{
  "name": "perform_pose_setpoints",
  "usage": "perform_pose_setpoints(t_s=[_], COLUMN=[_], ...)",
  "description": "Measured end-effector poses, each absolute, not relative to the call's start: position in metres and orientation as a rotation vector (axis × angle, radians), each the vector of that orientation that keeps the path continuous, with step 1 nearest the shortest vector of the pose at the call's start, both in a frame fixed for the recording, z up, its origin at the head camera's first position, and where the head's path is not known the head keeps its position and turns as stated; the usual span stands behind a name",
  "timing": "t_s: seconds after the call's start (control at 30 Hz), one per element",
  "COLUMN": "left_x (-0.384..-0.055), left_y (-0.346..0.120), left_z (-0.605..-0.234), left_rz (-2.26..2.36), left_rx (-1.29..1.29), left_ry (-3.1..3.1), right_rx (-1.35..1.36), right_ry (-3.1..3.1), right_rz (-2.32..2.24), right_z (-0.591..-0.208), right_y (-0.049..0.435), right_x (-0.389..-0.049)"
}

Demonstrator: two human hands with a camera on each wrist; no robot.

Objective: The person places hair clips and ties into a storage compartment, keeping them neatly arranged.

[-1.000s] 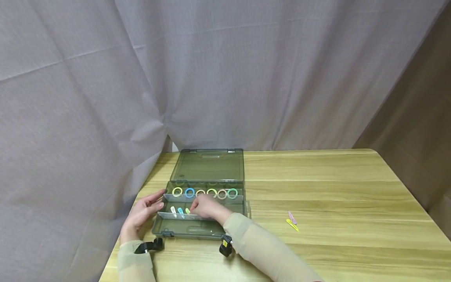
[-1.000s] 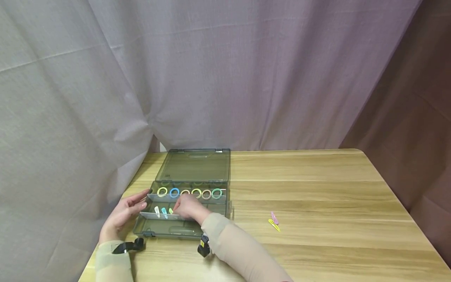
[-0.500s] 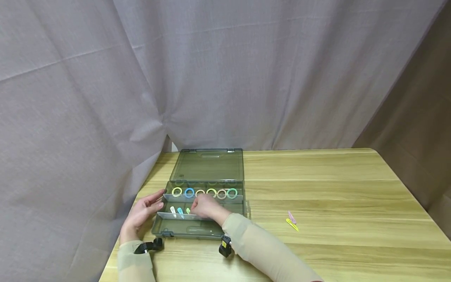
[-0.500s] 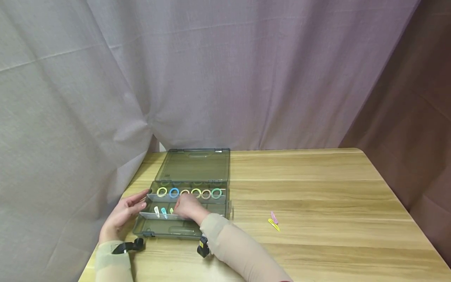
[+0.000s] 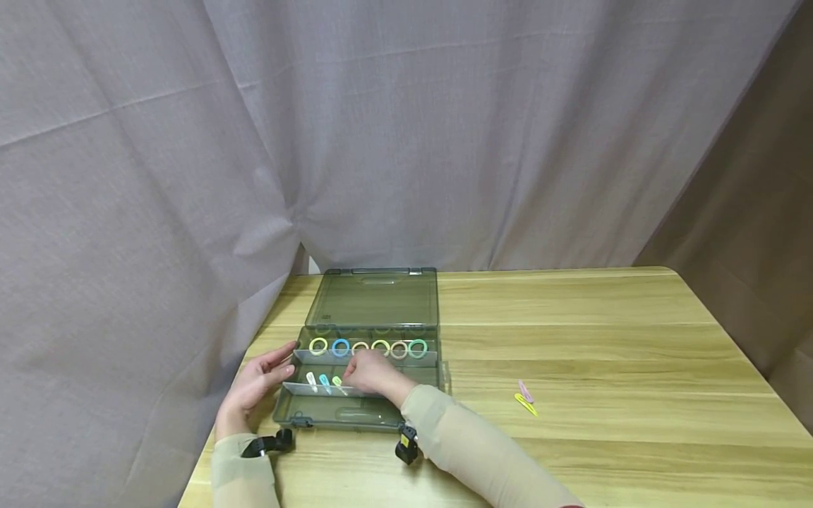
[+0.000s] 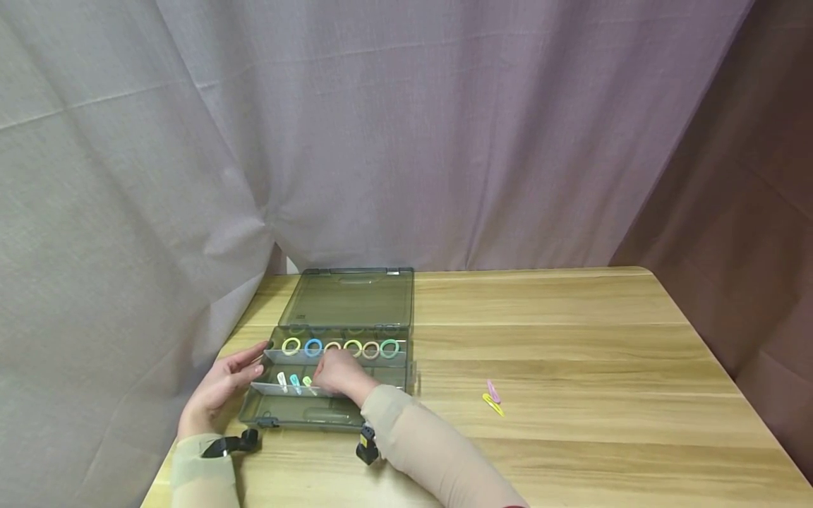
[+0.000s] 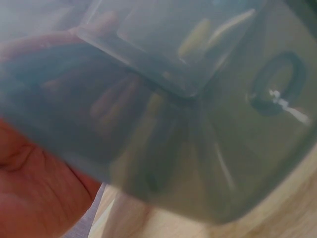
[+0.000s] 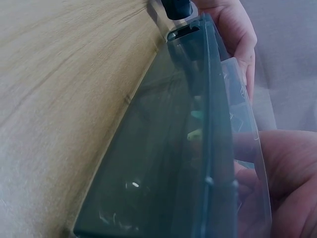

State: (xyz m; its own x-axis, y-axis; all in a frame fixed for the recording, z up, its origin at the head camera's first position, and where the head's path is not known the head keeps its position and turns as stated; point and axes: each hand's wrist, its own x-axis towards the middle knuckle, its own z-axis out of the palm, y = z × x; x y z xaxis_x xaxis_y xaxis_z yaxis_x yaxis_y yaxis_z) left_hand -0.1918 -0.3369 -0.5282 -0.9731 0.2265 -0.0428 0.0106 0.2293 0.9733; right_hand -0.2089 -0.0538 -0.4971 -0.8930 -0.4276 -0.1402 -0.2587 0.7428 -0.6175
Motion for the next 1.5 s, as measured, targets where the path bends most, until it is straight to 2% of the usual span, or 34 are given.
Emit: perform_pose_setpoints(t_s=[0.37,0.67,0.93,1.23,1.5], left_x=[-0.192,-0.194,-0.194,-0.193,-0.191], left_y=[-0.335,-0.333,-0.332,-0.333,-0.332], left_z=[-0.528,-0.528,-0.528,-0.528,-0.529], left_rz=[1.811,1.815,1.813,1.823,1.839], left_rx=[0.221,0.232,0.248,0.225,0.246], left_ry=[2.353,2.337,2.337,2.317,2.321], right_rx=[-0.622,-0.719,-0.752,-0.551,-0.337], right_ry=[2.625,2.42,2.252,2.369,2.49], right_rz=[-0.942,-1.266,-1.484,-1.544,-1.454], right_z=[-0.498,-0.487,-0.482,-0.484,-0.497], right_y=[-0.049,-0.009,0.075,0.191,0.265], right_x=[-0.211,-0.216,-0.223,-0.229,-0.217])
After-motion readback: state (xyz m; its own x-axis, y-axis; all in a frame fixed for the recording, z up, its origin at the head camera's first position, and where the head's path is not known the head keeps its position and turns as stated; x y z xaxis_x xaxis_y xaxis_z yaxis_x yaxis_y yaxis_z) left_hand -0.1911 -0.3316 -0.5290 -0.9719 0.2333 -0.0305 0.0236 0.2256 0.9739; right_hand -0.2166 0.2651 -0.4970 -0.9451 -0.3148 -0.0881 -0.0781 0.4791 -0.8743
